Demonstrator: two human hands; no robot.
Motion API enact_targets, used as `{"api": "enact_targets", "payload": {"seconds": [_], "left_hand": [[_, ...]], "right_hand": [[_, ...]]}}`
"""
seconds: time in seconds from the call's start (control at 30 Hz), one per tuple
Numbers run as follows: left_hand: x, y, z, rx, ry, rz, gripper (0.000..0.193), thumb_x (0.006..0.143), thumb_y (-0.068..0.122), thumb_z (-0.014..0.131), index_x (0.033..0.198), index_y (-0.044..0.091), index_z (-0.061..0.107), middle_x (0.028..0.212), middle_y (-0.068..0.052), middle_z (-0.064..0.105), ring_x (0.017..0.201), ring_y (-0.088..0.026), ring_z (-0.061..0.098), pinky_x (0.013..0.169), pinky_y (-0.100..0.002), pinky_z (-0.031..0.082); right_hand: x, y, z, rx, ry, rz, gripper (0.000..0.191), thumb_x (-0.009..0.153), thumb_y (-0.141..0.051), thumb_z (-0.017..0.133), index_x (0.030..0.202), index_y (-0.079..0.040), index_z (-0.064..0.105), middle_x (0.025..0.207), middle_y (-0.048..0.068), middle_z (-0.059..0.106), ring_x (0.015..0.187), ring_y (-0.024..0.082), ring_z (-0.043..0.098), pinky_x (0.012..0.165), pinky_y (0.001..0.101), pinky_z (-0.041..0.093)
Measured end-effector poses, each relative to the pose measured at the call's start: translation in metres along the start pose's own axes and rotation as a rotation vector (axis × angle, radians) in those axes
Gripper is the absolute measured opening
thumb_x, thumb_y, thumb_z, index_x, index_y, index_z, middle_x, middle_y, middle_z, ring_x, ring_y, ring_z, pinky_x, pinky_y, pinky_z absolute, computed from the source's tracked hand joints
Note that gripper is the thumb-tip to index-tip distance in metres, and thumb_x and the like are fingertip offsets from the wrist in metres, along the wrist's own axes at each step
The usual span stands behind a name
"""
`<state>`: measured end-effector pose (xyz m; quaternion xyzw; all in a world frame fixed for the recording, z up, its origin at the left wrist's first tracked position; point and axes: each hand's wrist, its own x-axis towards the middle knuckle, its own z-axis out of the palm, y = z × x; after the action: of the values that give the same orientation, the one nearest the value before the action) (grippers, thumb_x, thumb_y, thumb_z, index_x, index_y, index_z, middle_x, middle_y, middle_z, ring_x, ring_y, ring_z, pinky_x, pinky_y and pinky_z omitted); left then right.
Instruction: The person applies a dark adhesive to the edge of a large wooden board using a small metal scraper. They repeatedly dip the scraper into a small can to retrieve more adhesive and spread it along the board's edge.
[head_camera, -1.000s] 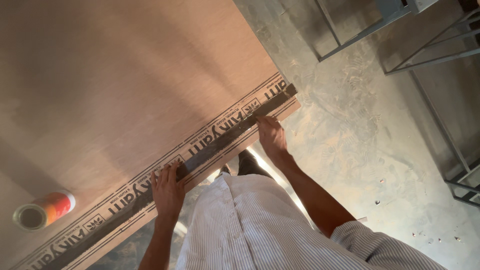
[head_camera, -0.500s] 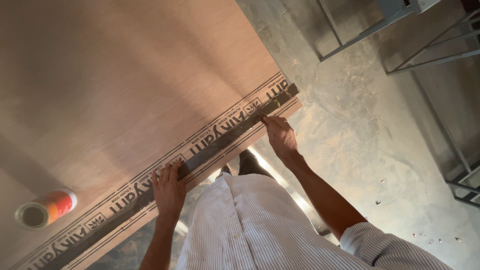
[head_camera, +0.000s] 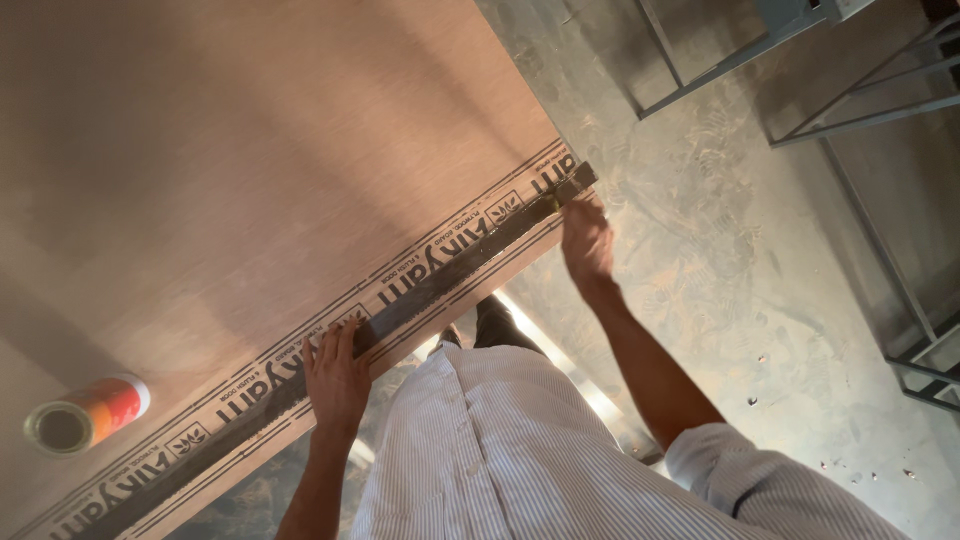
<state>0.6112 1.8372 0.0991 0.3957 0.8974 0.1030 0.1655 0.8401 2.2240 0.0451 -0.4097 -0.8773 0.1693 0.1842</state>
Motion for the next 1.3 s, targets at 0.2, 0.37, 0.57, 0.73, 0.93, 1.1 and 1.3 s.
{"api": "enact_targets", "payload": {"seconds": [0.2,0.37,0.57,0.73,0.93,1.1,1.3], "left_hand": [[0.002,0.001,-0.007,0.0,0.004,0.01,0.068,0.081,0.012,0.076,0.146,0.012,0.054,0.142,-0.015,0.062,0.138,-0.029,0.054,0.127,-0.056,0.022],[-0.018,-0.026,-0.021,-0.11,0.03,0.069,0.064,0.085,0.018,0.075,0.145,0.012,0.053,0.139,-0.016,0.063,0.136,-0.031,0.054,0.124,-0.056,0.024],[-0.069,-0.104,-0.045,-0.356,0.199,0.145,0.065,0.087,0.014,0.074,0.147,0.002,0.049,0.135,-0.021,0.062,0.129,-0.038,0.056,0.119,-0.057,0.029],[-0.166,-0.203,-0.057,-0.428,0.287,-0.025,0.055,0.093,0.007,0.069,0.146,0.005,0.052,0.127,-0.016,0.067,0.123,-0.035,0.061,0.121,-0.054,0.035],[-0.307,-0.294,-0.06,-0.373,0.445,-0.366,0.054,0.097,0.011,0.067,0.149,0.004,0.051,0.123,-0.015,0.067,0.118,-0.036,0.061,0.12,-0.053,0.036],[-0.388,-0.324,-0.039,-0.411,0.548,-0.585,0.051,0.095,0.014,0.067,0.143,0.003,0.054,0.124,-0.014,0.069,0.12,-0.034,0.062,0.116,-0.052,0.038],[-0.441,-0.323,-0.012,-0.572,0.578,-0.848,0.054,0.092,0.012,0.068,0.143,0.002,0.053,0.125,-0.015,0.069,0.12,-0.034,0.062,0.105,-0.046,0.046]], "right_hand": [[-0.043,-0.068,0.016,0.044,0.051,-0.171,0.016,0.102,-0.002,0.057,0.104,0.007,0.07,0.088,0.022,0.071,0.076,0.028,0.069,0.064,0.0344,0.061],[-0.093,-0.134,0.029,0.53,-0.114,0.101,0.018,0.102,-0.007,0.062,0.109,0.007,0.072,0.097,0.02,0.076,0.089,0.024,0.076,0.076,0.0333,0.06],[-0.153,-0.216,0.056,1.041,-0.373,0.474,0.026,0.105,-0.018,0.063,0.113,0.005,0.073,0.097,0.013,0.078,0.09,0.019,0.075,0.082,0.0297,0.062],[-0.19,-0.333,0.07,1.106,-0.527,0.292,0.027,0.106,-0.019,0.064,0.115,0.005,0.071,0.099,0.01,0.076,0.093,0.018,0.075,0.082,0.0293,0.06],[-0.202,-0.524,0.092,0.879,-0.785,0.071,0.029,0.107,-0.022,0.059,0.118,0.001,0.074,0.094,0.01,0.075,0.08,0.017,0.066,0.072,0.0297,0.054],[-0.188,-0.647,0.138,1.048,-0.805,-0.299,0.026,0.11,-0.019,0.06,0.116,0.004,0.071,0.099,0.008,0.073,0.091,0.012,0.068,0.084,0.0281,0.058],[-0.187,-0.734,0.18,0.826,-0.704,-0.674,0.019,0.107,-0.013,0.063,0.117,0.001,0.073,0.101,0.012,0.076,0.09,0.018,0.073,0.08,0.031,0.059]]}}
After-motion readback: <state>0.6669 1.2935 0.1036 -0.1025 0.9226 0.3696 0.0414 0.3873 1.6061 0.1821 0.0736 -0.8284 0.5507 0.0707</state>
